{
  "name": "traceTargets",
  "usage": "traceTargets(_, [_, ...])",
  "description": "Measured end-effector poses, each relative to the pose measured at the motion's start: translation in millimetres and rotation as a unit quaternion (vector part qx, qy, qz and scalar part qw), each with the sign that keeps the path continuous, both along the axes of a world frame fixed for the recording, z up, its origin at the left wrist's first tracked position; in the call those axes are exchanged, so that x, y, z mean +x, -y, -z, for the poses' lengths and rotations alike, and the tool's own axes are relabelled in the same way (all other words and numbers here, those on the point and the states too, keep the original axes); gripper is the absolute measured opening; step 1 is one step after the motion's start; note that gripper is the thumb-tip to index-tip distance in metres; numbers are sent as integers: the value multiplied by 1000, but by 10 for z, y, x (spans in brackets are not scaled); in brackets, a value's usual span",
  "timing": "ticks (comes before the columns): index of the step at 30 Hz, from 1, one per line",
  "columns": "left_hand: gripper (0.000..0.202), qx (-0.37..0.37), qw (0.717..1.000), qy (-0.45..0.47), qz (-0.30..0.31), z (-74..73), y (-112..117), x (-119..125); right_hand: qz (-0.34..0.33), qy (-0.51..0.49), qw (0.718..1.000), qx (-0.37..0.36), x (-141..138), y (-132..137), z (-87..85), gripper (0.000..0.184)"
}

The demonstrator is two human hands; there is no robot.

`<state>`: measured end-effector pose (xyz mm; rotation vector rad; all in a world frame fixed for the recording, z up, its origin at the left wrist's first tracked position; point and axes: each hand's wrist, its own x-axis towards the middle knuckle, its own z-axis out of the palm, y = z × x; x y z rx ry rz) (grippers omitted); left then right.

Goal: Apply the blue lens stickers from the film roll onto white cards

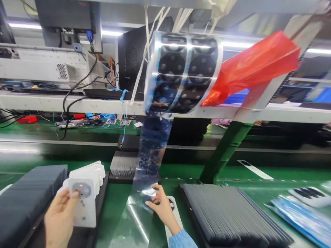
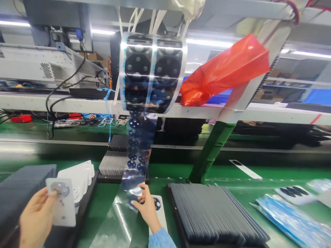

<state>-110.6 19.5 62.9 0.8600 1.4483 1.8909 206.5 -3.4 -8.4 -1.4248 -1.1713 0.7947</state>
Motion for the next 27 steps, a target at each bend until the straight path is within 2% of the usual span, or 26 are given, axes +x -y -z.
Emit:
traceTargets(2, [50,-55,988,64,132,35,25,210,-56,-29,998,-14,-62,101,-34,55])
traceTargets(5, [48,-137,938,114,297,93,81,484,-145,-131,980,-43,-186,236,-100,63])
traceTargets(7, [41,-169,911,134,352,105,133,606,-165,-183,968,-50,-265,306,-154,61])
traceTargets(9, [36,-196,889,147,387,91,185,674,-158,-198,966,-43,-320,355,-207,54])
traceTargets(14, [38,-229,811,144,519,24,254,700,-119,-112,986,13,-328,395,-255,24])
traceTargets(18, [34,-234,786,129,558,13,252,698,-81,37,990,113,-295,402,-229,10])
traceTargets(21, [32,-226,784,130,564,31,245,716,-44,167,965,196,-305,414,-231,12])
traceTargets(23, [32,-224,785,145,559,52,240,733,9,269,930,249,-328,426,-250,15])
traceTargets(25, [34,-226,785,167,552,75,233,746,72,363,881,294,-351,438,-278,19])
traceTargets(27, [35,-230,791,187,534,92,225,755,104,428,837,325,-364,449,-303,23])
